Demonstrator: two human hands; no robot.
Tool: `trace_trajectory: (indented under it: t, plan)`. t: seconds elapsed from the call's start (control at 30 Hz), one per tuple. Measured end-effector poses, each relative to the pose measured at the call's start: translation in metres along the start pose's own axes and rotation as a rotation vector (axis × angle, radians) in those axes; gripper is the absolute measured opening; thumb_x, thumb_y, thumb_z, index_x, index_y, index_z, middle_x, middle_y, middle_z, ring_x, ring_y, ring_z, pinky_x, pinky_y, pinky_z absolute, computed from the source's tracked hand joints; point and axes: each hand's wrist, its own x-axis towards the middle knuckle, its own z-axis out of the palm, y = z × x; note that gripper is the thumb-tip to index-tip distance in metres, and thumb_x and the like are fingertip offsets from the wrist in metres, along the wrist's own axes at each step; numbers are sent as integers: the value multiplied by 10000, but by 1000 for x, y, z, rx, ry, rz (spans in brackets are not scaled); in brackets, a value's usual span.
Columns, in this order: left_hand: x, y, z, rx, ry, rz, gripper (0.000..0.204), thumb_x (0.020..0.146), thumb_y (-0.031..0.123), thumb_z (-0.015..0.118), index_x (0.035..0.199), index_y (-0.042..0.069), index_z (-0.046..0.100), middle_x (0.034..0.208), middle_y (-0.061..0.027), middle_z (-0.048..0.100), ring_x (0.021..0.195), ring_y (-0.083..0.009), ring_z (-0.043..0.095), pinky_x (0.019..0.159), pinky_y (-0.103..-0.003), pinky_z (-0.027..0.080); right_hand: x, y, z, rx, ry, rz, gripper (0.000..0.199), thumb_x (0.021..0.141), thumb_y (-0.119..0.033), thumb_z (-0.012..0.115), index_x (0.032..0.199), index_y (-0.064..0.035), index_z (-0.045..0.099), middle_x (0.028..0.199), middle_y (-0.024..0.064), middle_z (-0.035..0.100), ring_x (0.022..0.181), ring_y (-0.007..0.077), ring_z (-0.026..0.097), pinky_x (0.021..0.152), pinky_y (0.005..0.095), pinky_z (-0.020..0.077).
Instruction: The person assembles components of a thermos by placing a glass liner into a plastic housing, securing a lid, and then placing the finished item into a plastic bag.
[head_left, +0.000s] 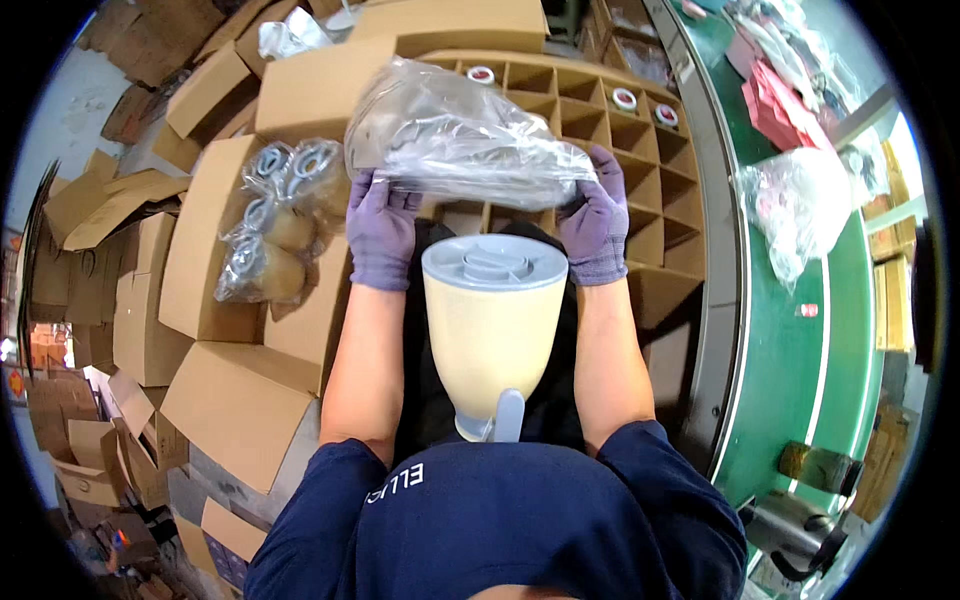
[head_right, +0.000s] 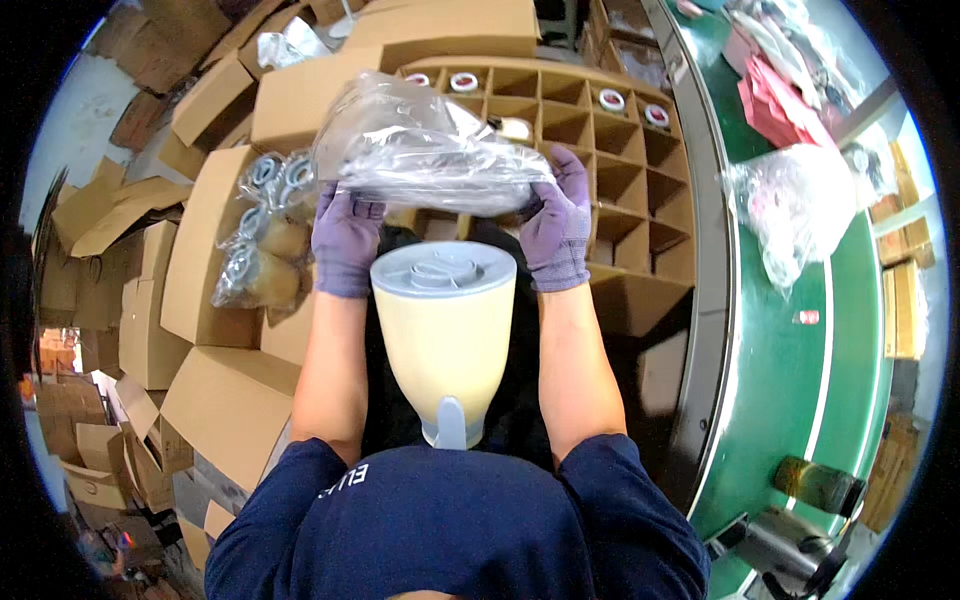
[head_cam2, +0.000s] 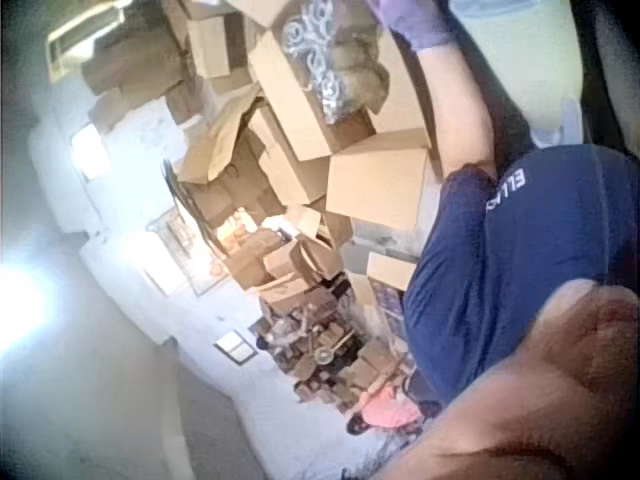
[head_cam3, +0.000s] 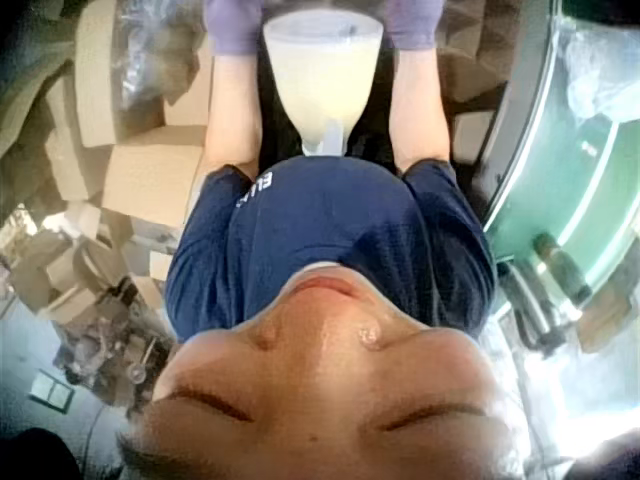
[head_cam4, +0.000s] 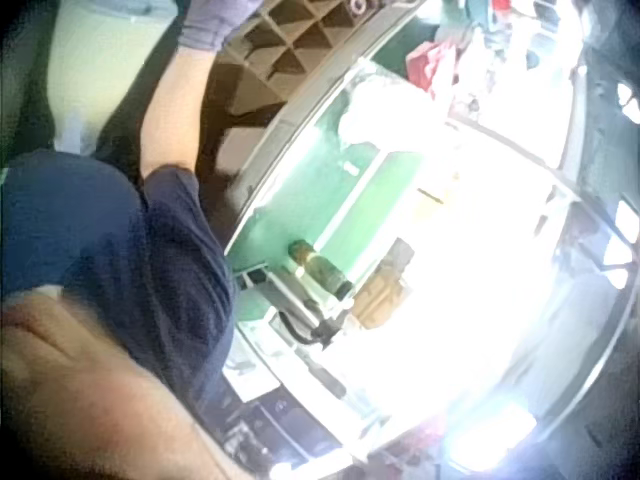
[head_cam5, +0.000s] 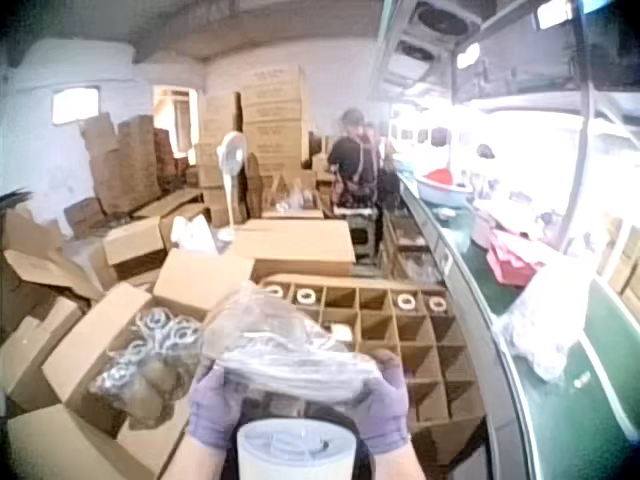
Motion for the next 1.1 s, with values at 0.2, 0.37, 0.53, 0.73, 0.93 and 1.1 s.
trace_trajectory:
  t: [0.2,0.37,0.53,0.73,0.93,1.1]
  plan:
    - [-62,2,-25,671,-335,58,128,982,90,560,1044,-7,616,974,-22,631,910,-118,567,841,-257,471,-56,-16,-56,-659,-413,6,254,940,-176,665,1132,-11,651,1016,30,677,904,149,632,825,289,506]
    - [-85,-2,-37,934,-197,187,175,995,122,567,1070,-21,633,966,-56,652,888,-115,570,826,-254,470,-93,-6,-43,-879,-127,-166,184,958,-94,560,1085,14,637,959,107,682,877,171,630,824,302,505]
    - [-152,14,-40,1112,-271,367,188,893,7,625,1081,-4,623,1010,-96,636,938,-184,596,856,-317,489,-127,-38,-29,-1148,-44,-513,215,889,-16,641,1102,6,617,1019,155,664,904,265,639,830,356,523]
    - [-135,41,12,1104,-423,521,737,735,135,778,1400,18,484,1292,-182,527,1192,-305,528,1051,-415,434,-129,-73,20,-1117,-434,-603,255,774,10,747,1014,-23,664,919,136,635,692,238,606,626,336,515]
    - [-117,34,5,1390,-607,678,678,662,239,859,1277,80,622,1297,-172,559,1182,-346,546,1034,-444,433,-157,-72,55,-1229,-544,-468,223,808,-162,798,988,-71,703,808,94,608,716,288,633,612,379,520]
    - [-110,32,-14,1417,-399,1201,432,732,174,779,1132,86,642,1137,-125,639,1031,-336,600,915,-441,463,-187,-67,61,-1278,-876,-344,262,840,-151,748,1080,-71,682,848,117,587,716,323,628,614,419,520]
